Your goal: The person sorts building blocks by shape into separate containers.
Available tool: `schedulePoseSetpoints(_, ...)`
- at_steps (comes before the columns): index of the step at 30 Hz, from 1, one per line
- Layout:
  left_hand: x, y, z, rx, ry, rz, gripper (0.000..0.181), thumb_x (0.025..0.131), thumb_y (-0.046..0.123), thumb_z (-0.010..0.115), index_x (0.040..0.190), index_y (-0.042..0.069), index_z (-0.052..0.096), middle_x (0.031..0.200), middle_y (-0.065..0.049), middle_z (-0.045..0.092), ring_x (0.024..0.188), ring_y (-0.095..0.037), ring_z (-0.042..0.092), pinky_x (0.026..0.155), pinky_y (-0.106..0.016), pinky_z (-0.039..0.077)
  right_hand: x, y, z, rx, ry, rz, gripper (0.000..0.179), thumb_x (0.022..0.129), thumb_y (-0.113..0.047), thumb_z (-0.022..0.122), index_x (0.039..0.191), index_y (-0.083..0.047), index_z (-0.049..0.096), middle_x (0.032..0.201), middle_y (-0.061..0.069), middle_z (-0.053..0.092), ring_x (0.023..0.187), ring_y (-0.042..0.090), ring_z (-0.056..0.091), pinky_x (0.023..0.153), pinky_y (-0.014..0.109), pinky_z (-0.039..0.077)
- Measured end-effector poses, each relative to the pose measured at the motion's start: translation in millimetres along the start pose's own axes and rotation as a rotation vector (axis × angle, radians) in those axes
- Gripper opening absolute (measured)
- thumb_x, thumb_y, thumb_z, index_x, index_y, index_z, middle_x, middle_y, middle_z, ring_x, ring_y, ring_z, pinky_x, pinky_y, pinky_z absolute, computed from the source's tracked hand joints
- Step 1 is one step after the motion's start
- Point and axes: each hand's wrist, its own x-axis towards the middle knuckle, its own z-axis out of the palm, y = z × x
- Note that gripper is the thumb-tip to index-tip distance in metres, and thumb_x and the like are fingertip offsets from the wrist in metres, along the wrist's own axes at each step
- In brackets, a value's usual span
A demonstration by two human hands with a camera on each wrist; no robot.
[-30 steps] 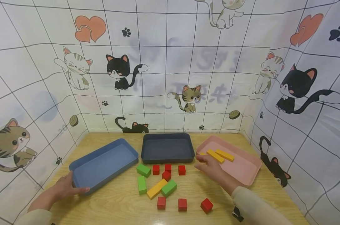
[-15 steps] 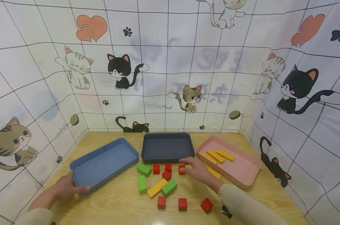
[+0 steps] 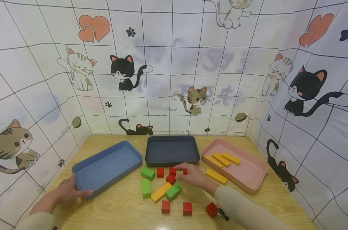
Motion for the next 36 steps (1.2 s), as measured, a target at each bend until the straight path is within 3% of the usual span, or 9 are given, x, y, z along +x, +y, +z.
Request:
schedulePoseSetpoints(8,-1.2,2.0,-1.3,-0.008,-0.002,0.002,0.118,0.086,0.054,0.070,0.135,-0.033,0.007,0.130,-0.060,0.018,0.119,-0.073,0.027,0.097,-0.073,0.033,5.9,-2,8,-0.044,-0.076,0.006,0.039,0.091,-0.023,0.073,0.127,-0.008,0.067,0.123,0.003,0.067,0.119,0.032,0.057,0.098,0.051,0.046)
schedulePoseSetpoints(15,-1.1,1.7,-1.3,-0.013,-0.008,-0.010,0.119,0.086,0.055,0.070,0.135,-0.032,0.006,0.131,-0.060,0.017,0.120,-0.073,0.025,0.098,-0.074,0.032,11.8,-4,16,-0.059,-0.090,-0.029,0.039,0.090,-0.017,0.074,0.127,-0.007,0.067,0.122,-0.001,0.067,0.117,0.026,0.058,0.099,0.053,0.046)
schedulePoseSetpoints(24,-2.5,3.2,-0.7,-0.006,0.004,-0.003,0.118,0.086,0.055,0.071,0.135,-0.032,0.008,0.130,-0.060,0.018,0.119,-0.074,0.026,0.097,-0.074,0.032,17.3,-4,23,-0.132,-0.135,-0.050,0.037,0.089,-0.015,0.075,0.125,-0.013,0.070,0.107,-0.007,0.070,0.103,0.018,0.061,0.094,0.038,0.050)
schedulePoseSetpoints(30,-2.6,2.8,-0.4,-0.001,-0.002,-0.012,0.118,0.086,0.056,0.070,0.136,-0.032,0.008,0.131,-0.060,0.017,0.120,-0.074,0.025,0.098,-0.074,0.031,20.6,-4,26,-0.205,-0.156,-0.115,0.037,0.087,-0.011,0.077,0.124,-0.012,0.071,0.107,-0.007,0.071,0.099,0.008,0.062,0.090,0.030,0.051)
schedulePoseSetpoints(33,-2.7,3.0,-0.4,-0.004,-0.007,-0.017,0.119,0.086,0.056,0.070,0.136,-0.032,0.007,0.131,-0.060,0.017,0.120,-0.073,0.024,0.098,-0.074,0.030,22.1,-4,27,-0.279,-0.150,-0.147,0.037,0.086,-0.012,0.078,0.123,-0.012,0.071,0.107,-0.009,0.072,0.101,0.006,0.063,0.100,0.038,0.046)
schedulePoseSetpoints(36,-2.4,3.4,-0.6,-0.007,-0.005,-0.017,0.119,0.086,0.056,0.070,0.136,-0.032,0.006,0.131,-0.060,0.017,0.120,-0.073,0.025,0.098,-0.074,0.031,23.0,-4,28,-0.344,-0.139,-0.173,0.037,0.084,-0.013,0.080,0.121,-0.012,0.072,0.106,-0.010,0.073,0.106,0.010,0.062,0.109,0.057,0.032)
